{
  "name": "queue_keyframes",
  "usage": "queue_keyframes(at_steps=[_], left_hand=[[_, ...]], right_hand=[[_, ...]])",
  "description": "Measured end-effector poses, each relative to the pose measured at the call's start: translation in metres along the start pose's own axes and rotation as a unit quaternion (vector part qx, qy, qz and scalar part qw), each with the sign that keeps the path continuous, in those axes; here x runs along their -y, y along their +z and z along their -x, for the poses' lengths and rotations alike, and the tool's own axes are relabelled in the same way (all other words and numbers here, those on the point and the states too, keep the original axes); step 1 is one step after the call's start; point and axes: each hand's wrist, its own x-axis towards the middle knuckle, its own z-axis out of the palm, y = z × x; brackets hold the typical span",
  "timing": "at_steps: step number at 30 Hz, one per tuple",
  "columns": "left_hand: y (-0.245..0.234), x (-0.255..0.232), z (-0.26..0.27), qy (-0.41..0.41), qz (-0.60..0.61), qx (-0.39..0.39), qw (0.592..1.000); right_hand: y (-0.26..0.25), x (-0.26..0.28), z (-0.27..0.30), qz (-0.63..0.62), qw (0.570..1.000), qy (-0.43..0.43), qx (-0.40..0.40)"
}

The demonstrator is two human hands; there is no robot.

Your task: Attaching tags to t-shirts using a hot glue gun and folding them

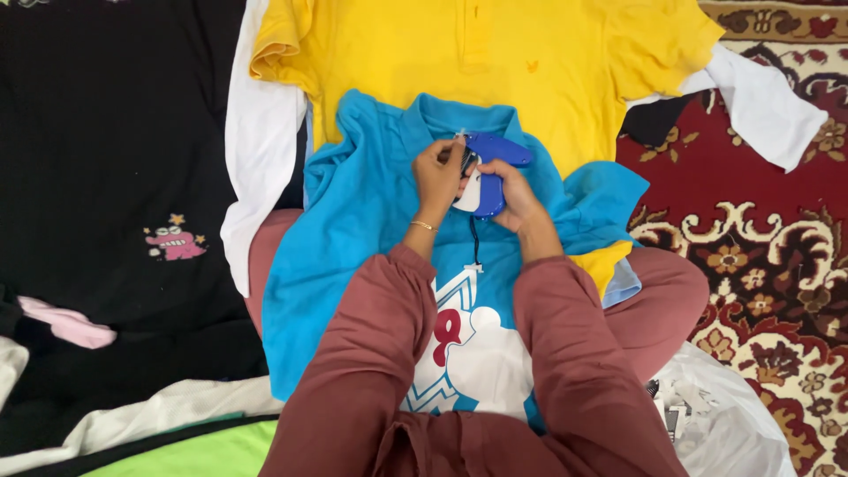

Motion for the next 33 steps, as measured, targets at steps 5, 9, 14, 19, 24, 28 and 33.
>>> queue_keyframes(at_steps=[5,9,14,19,24,28,33], left_hand=[[-0.003,-0.003,0.008,0.149,-0.079,-0.069,0.983],[-0.004,-0.002,0.007,0.158,-0.091,-0.076,0.980],[-0.003,-0.002,0.010,0.160,-0.077,-0.072,0.981],[-0.002,-0.004,0.013,0.168,-0.054,-0.044,0.983],[-0.005,-0.002,0.009,0.137,-0.042,-0.070,0.987],[-0.003,0.014,0.000,0.089,-0.041,-0.057,0.994],[-0.009,0.020,-0.001,0.066,-0.045,0.014,0.997]], right_hand=[[-0.006,-0.004,0.006,-0.009,0.999,-0.029,-0.037],[-0.029,-0.006,-0.008,-0.019,0.993,-0.079,-0.087],[-0.016,-0.011,-0.005,0.005,0.976,-0.137,-0.166],[-0.017,-0.013,-0.019,0.013,0.944,-0.227,-0.237],[-0.037,0.013,-0.006,-0.133,0.899,-0.306,-0.283],[-0.029,0.024,0.025,-0.184,0.872,-0.360,-0.277],[-0.092,0.027,0.056,0.112,0.770,-0.541,-0.320]])
